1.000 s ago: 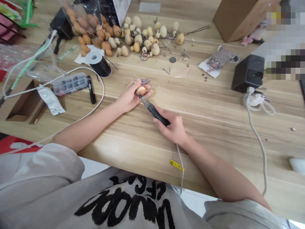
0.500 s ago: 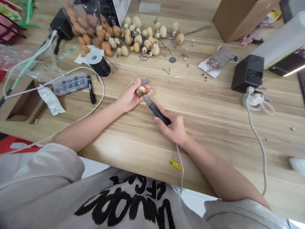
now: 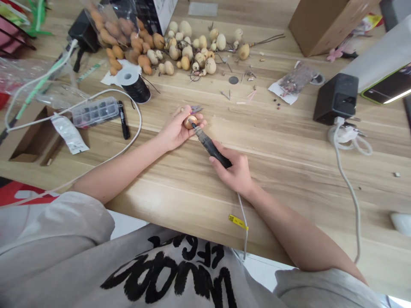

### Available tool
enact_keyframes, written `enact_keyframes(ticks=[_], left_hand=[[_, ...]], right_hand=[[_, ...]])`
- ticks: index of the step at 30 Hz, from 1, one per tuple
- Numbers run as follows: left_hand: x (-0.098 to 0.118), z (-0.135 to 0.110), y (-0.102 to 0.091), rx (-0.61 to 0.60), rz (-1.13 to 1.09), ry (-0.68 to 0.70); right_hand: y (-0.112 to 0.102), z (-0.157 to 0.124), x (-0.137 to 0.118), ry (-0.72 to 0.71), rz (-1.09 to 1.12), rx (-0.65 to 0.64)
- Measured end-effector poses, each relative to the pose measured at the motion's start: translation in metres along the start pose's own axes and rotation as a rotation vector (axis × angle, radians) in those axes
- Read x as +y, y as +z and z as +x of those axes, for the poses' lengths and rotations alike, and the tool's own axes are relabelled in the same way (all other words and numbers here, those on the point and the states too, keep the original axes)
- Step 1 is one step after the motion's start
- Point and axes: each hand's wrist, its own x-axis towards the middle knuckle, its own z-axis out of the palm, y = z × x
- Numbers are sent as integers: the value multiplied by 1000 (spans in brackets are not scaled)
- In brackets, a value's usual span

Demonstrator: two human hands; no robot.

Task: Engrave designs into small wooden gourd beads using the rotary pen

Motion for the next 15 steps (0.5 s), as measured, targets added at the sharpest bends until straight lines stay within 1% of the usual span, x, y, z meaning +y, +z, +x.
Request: enact_keyframes(ticks=[2,5,9,13,15], left_hand=[[0,0,0,12,-14,-13],[0,-1,1,22,-36,-22],[0,0,0,7,-49,-25],[0,0,0,33,-60,-41],[0,0,0,29,-59,-40]], right_hand=[[0,0,0,12,2,-4],[0,0,0,-24,14,-26],[0,0,0,14,7,14],[0,0,0,-17,15,-17],[0,0,0,-13,11,-7]])
